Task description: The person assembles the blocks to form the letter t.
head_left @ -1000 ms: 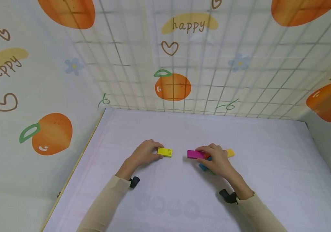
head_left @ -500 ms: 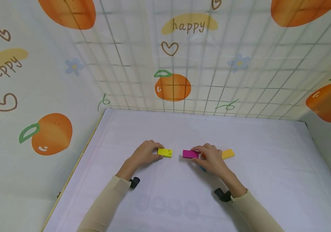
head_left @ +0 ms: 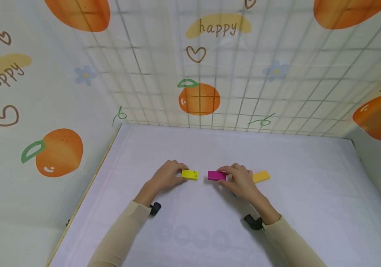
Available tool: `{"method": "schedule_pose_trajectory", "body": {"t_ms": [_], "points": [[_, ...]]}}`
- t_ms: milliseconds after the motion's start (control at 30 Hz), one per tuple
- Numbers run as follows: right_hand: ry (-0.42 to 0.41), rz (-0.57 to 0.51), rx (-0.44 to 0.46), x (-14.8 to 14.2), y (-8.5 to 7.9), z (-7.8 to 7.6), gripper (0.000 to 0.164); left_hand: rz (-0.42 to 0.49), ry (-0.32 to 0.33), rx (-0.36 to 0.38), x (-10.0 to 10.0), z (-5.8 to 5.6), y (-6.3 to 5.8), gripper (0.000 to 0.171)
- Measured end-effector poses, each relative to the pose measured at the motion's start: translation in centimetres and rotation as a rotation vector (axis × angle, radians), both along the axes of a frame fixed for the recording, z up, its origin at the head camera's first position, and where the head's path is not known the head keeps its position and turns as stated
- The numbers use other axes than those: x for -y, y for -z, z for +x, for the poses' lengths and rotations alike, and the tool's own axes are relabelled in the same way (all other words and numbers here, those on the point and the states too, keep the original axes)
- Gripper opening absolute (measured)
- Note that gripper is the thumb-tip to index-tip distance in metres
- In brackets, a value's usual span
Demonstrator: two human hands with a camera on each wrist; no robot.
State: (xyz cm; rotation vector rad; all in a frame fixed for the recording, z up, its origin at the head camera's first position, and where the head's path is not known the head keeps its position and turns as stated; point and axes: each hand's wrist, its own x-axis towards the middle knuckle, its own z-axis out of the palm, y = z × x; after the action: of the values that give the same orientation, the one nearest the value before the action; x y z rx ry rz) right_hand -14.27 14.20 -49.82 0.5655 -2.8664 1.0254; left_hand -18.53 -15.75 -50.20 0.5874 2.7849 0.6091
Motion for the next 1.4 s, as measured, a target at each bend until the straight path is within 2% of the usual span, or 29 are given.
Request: {"method": "schedule_pose_trajectory", "body": {"t_ms": [467,1000,1400], "points": [[0.017,0.02,0.016,1.5,0.6,-0.8,0.034,-0.009,0.004,-0.003,0.0,-0.1,0.2,0.041],[0.044,0.158,0.137,3.7,1.7,-2.0,0.035,-0.009,0.008,-0.009,0.0,-0.1,0.2,0.039],[0.049,0.19,0.175,4.3,1.6,-2.2,0.036,-0.018,0.0,-0.01,0.0,-0.1,0.4,0.038]]}}
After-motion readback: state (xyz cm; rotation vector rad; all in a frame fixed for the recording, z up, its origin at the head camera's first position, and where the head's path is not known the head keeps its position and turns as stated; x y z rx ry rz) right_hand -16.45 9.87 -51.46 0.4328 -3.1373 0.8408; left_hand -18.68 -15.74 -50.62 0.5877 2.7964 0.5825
